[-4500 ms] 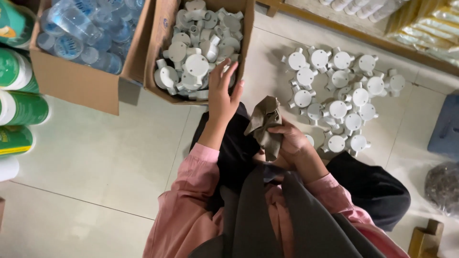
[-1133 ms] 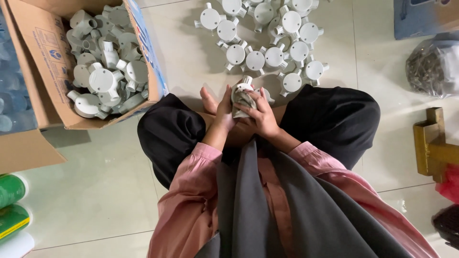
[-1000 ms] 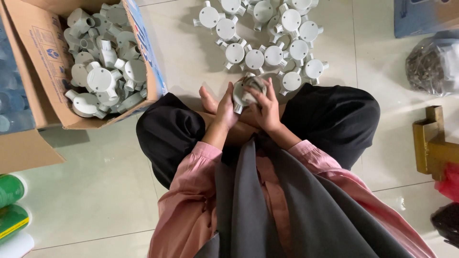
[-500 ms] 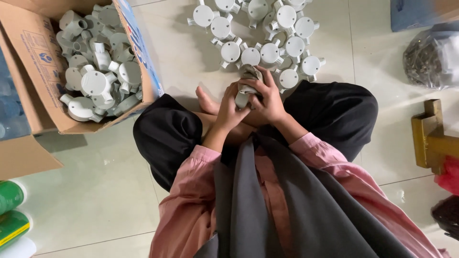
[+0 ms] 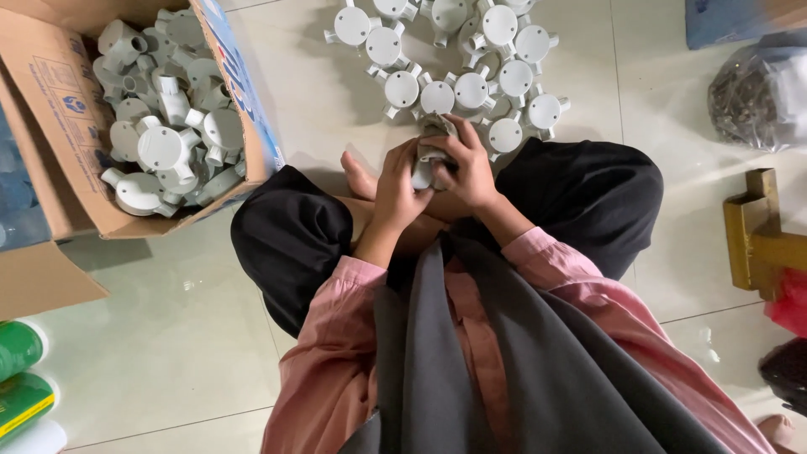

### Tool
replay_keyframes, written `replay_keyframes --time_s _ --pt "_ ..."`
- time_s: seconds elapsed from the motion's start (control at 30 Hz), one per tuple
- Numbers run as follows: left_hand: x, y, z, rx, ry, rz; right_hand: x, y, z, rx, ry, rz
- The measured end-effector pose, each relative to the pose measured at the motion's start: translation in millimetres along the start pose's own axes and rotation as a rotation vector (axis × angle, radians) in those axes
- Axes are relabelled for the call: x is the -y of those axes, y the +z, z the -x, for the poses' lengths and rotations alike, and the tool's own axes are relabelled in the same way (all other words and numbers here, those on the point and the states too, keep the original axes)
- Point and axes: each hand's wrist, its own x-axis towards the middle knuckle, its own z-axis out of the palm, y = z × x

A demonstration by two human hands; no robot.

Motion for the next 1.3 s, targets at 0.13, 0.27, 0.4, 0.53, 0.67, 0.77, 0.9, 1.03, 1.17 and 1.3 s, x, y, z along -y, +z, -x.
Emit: replay_keyframes --time_s 0.13,0.27,0.4,0.53,0.67,0.77,0.9,1.03,1.17,1.3 --pt "4 8 3 0.026 0.096 -0.062 -5 -10 -18 -0.08 0.076 0.032" --pt "-2 8 -4 -0.002 0.147 -0.094 -26 -27 -18 -0.17 0.13 0.047" --pt "1 1 -10 -0.033 0.19 -0.14 18 -26 -27 -0.044 0.045 -0.043" --pt "3 2 -4 -0.065 0.238 -0.082 10 -14 -22 -0.034 0.105 -0.026" --pt "-18 -7 -10 -0.084 0.211 0.055 -27 -15 -14 -0.189 0.479 -0.186" --pt "-9 -7 -12 -0.104 0.216 0.062 1 -20 -29 -0.286 0.727 -0.485" --pt "-6 -6 -7 -0.034 0.09 0.195 22 -14 -27 -0.217 0.778 -0.714" --pt "8 -1 0 0.003 0.044 0.202 -8 -20 -16 -0.116 0.627 -0.66" --pt "3 0 -4 -0.029 -0.034 0.257 -32 -17 -8 -0.387 0.907 -1.015" --pt "-4 -8 -10 0.005 -0.06 0.348 -50 -29 -1 -0.377 0.892 -0.957"
